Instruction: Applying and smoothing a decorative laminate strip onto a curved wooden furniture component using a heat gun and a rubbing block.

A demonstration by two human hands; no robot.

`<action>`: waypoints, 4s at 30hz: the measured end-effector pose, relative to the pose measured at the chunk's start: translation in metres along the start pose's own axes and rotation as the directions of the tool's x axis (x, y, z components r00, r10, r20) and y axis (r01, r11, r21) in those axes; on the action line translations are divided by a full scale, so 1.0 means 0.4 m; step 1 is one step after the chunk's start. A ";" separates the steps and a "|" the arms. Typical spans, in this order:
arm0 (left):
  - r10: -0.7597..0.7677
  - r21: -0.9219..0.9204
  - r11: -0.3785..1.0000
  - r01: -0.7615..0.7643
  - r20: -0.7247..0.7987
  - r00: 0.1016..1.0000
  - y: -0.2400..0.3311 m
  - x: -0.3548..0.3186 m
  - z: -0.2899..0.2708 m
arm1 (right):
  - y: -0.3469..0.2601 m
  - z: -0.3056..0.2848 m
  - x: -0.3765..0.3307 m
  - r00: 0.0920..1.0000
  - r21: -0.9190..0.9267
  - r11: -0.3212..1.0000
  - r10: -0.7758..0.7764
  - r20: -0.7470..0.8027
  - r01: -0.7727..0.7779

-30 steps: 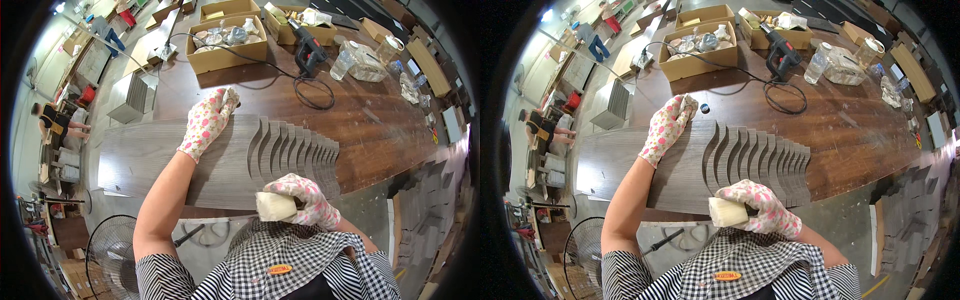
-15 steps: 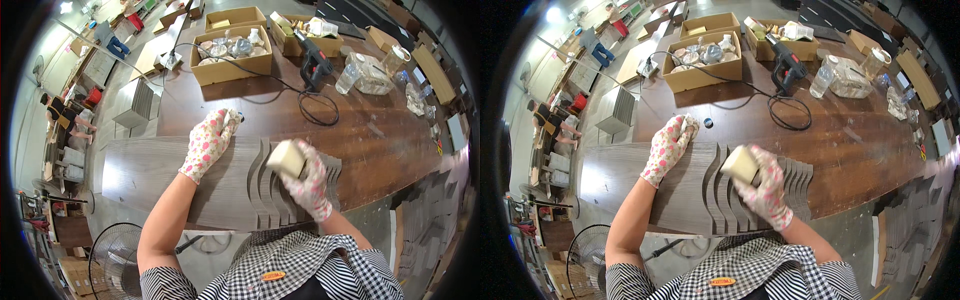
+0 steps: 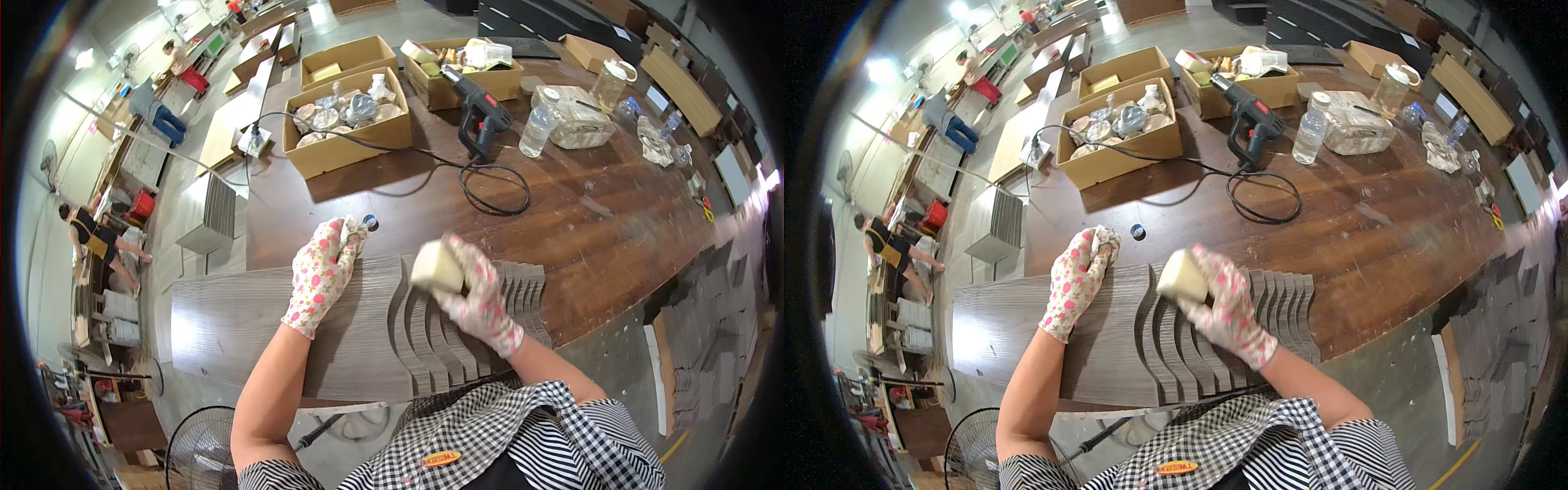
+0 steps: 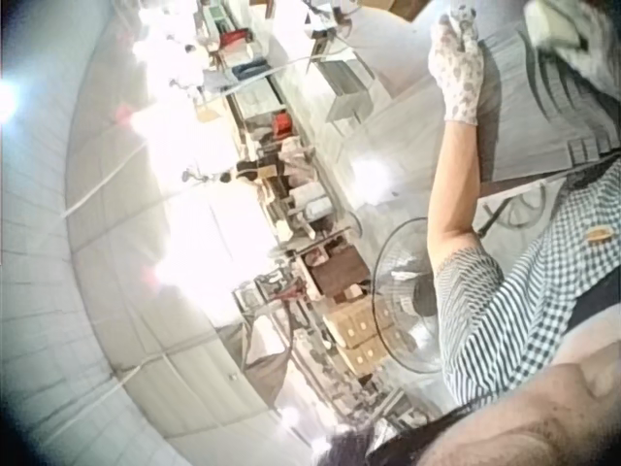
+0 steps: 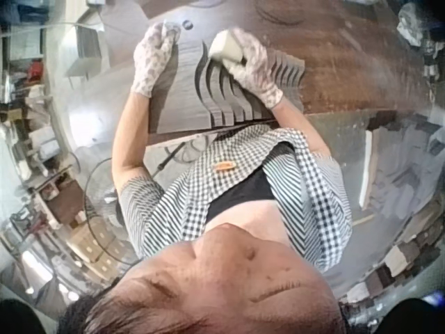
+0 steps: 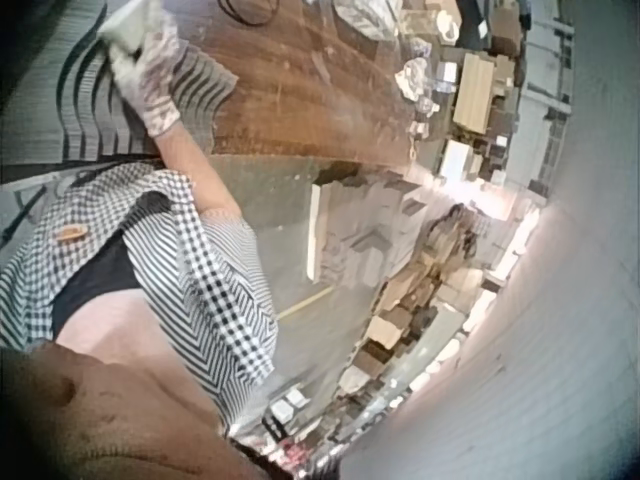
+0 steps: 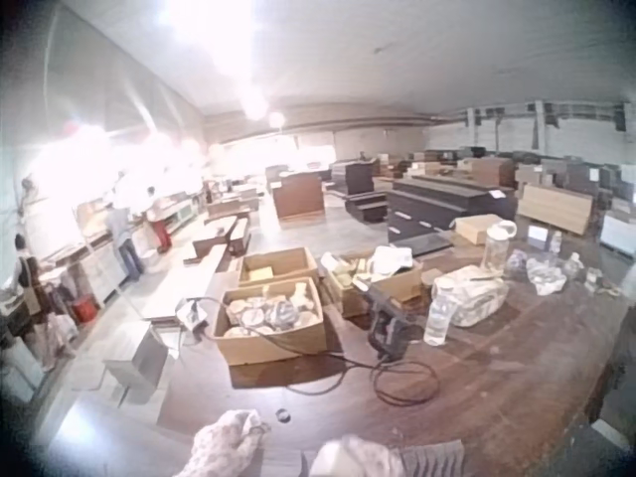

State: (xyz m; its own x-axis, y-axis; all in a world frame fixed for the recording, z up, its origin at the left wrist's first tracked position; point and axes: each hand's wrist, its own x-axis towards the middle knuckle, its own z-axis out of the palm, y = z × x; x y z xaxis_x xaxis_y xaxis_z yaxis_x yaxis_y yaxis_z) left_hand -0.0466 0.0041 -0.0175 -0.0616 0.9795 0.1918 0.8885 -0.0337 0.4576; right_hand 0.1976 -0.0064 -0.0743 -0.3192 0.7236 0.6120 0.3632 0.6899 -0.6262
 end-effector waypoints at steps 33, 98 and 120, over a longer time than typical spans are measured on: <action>-0.050 -0.019 0.999 0.051 0.016 0.999 0.004 0.004 0.000 | -0.117 -0.142 -0.155 0.933 0.411 0.887 0.059 0.355 -0.212; 0.010 -0.027 1.000 -0.010 -0.003 1.000 0.000 0.000 -0.003 | 0.098 -0.074 -0.033 0.883 0.217 0.894 0.433 -0.184 -0.393; -0.071 -0.056 0.996 0.071 -0.004 0.997 0.001 -0.008 -0.003 | 0.082 -0.178 -0.003 0.827 0.274 0.900 0.147 0.542 -0.340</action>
State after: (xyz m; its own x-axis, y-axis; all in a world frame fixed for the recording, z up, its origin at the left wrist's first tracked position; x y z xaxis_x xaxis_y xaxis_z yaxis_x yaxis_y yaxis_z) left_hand -0.0466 0.0005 -0.0168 -0.1269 0.9785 0.1625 0.8548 0.0248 0.5184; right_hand 0.2721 0.0136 -0.0613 -0.6852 0.7123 0.1520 0.1957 0.3811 -0.9036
